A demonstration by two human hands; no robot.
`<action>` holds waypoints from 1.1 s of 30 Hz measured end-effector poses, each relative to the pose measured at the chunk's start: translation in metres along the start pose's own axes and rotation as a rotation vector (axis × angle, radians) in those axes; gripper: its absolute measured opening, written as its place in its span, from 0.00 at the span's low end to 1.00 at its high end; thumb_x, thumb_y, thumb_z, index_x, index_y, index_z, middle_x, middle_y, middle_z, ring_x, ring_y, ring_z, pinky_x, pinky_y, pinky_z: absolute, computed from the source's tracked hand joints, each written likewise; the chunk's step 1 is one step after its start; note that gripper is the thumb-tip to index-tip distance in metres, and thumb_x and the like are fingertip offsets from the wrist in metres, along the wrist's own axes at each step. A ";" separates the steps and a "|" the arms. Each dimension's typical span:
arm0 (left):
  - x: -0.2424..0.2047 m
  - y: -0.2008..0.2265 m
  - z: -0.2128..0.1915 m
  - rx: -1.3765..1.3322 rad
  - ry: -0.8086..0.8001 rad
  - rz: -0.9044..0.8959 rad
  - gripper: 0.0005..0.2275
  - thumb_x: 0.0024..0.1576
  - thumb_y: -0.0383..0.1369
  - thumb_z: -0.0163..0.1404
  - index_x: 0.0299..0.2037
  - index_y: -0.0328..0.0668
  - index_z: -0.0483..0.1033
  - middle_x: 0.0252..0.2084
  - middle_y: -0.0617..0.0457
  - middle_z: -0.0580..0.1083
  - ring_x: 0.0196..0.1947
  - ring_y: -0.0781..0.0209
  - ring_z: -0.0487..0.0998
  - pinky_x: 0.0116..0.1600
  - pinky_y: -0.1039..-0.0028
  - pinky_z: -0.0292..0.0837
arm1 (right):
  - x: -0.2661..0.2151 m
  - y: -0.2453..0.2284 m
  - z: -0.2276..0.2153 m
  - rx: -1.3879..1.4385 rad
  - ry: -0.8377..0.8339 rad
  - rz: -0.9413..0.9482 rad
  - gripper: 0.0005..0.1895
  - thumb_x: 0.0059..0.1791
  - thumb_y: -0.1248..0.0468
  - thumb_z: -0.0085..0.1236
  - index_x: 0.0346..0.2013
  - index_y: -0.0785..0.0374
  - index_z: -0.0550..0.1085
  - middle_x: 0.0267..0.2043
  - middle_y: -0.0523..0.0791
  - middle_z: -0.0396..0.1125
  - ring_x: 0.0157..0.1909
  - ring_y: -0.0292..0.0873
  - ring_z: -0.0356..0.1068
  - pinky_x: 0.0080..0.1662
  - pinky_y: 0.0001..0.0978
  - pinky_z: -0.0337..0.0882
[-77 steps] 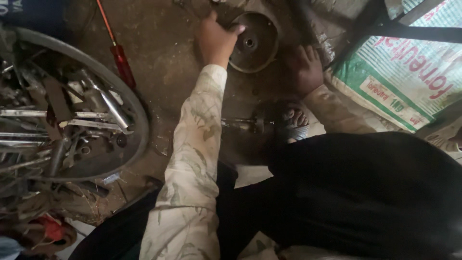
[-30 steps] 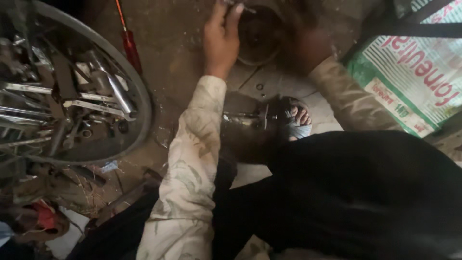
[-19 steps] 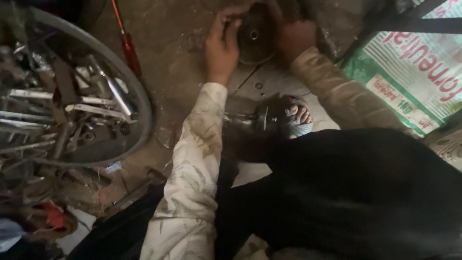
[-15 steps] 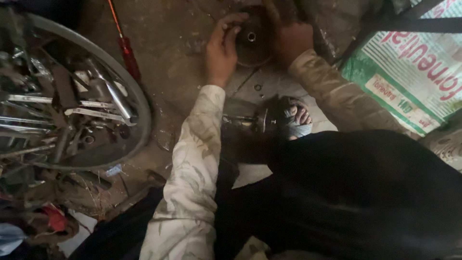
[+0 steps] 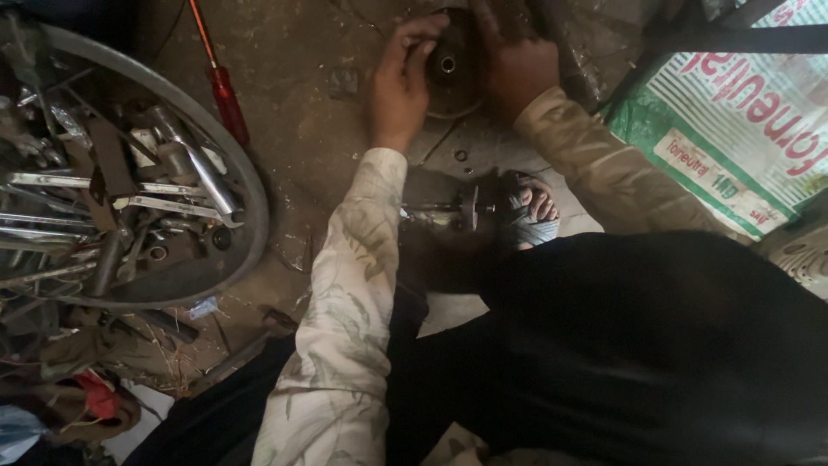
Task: The person sits on the floor and uses a hammer and a metal rod to strike a circular metal component, likely to dislodge a stuck part. The person repeatedly hammers the component, flips it over, and continues striking it until a smaller inner ring separates from the main body.
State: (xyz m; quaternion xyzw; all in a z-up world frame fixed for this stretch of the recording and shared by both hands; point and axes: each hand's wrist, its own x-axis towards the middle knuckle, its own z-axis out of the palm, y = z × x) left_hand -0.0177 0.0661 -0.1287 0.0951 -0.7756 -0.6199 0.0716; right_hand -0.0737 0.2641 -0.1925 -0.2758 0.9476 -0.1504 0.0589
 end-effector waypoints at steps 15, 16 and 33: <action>0.004 -0.011 0.002 -0.016 0.008 0.072 0.08 0.68 0.22 0.47 0.52 0.45 0.76 0.53 0.55 0.81 0.55 0.60 0.84 0.60 0.71 0.80 | -0.001 0.005 0.007 -0.046 0.071 -0.042 0.39 0.51 0.64 0.58 0.77 0.47 0.57 0.39 0.54 0.74 0.27 0.56 0.74 0.28 0.47 0.72; 0.003 -0.010 0.002 0.003 0.010 0.067 0.08 0.67 0.22 0.48 0.52 0.44 0.76 0.53 0.55 0.81 0.55 0.60 0.84 0.59 0.71 0.81 | -0.002 0.005 0.007 -0.043 0.062 -0.039 0.40 0.51 0.64 0.58 0.78 0.48 0.57 0.39 0.54 0.74 0.28 0.56 0.74 0.28 0.47 0.72; 0.007 -0.036 0.007 0.337 -0.084 0.285 0.11 0.63 0.20 0.49 0.51 0.46 0.77 0.52 0.46 0.78 0.57 0.40 0.77 0.62 0.57 0.71 | -0.004 0.013 0.021 -0.056 -0.017 -0.012 0.35 0.56 0.61 0.55 0.77 0.48 0.55 0.31 0.51 0.74 0.25 0.57 0.73 0.26 0.50 0.71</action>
